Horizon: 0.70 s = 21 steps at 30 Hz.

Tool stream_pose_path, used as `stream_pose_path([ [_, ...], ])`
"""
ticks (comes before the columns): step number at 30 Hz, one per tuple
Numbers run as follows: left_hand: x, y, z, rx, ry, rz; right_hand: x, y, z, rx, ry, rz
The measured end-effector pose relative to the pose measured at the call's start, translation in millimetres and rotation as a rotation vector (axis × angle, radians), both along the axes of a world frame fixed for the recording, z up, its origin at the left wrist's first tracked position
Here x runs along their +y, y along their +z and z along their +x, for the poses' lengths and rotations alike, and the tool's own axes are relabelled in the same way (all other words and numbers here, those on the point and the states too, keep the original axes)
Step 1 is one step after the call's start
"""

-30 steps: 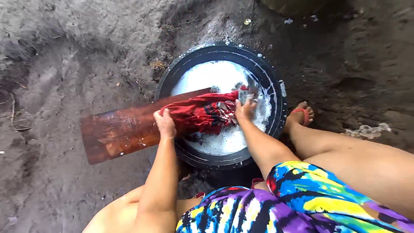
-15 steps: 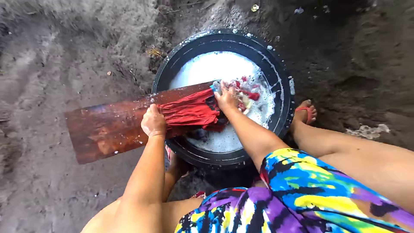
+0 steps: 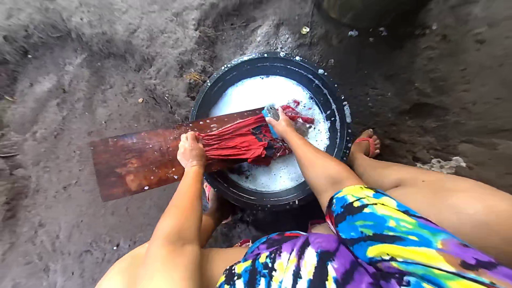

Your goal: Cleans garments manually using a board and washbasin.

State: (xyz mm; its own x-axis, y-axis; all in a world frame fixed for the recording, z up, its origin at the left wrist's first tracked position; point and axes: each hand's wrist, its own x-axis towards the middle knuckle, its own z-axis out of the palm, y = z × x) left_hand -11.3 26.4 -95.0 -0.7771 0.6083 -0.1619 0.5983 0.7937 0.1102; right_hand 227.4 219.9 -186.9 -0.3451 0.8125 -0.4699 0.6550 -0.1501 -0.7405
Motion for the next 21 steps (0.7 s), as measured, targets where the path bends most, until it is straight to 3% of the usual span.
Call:
stream_pose_path([
  [2, 10.6, 17.5, 1.7, -0.212, -0.046, 0.125, -11.7, 28.7, -17.2, 0.392, -0.060, -0.066],
  [4, 24.3, 44.7, 11.5, -0.446, -0.150, 0.303, -29.3, 68.0, -36.6, 0.758, 0.057, -0.175],
  [6, 38.7, 74.7, 25.4, -0.681, -0.234, 0.548, -40.9, 111.0, -51.5, 0.925, 0.218, -0.239],
  [9, 52.4, 118.0, 42.6, -1.029, -0.251, 0.826, -37.6, 170.3, -50.6, 0.862, 0.333, -0.155],
  [11, 45.6, 129.9, 50.2, -1.102, -0.351, 0.804, -35.1, 208.8, -36.8, 0.776, 0.290, -0.015],
  [16, 29.7, 130.2, 89.7, -1.195, -0.480, 0.600, -52.4, 305.9, -4.1, 0.707, 0.221, 0.265],
  [19, 24.0, 119.5, 99.3, -1.260, -0.506, 0.800, -59.6, 341.1, 22.3, 0.689, 0.227, 0.387],
  [21, 18.9, 114.1, 102.3, -1.376, -0.495, 0.967, -58.3, 344.2, 43.0, 0.689, 0.213, 0.397],
])
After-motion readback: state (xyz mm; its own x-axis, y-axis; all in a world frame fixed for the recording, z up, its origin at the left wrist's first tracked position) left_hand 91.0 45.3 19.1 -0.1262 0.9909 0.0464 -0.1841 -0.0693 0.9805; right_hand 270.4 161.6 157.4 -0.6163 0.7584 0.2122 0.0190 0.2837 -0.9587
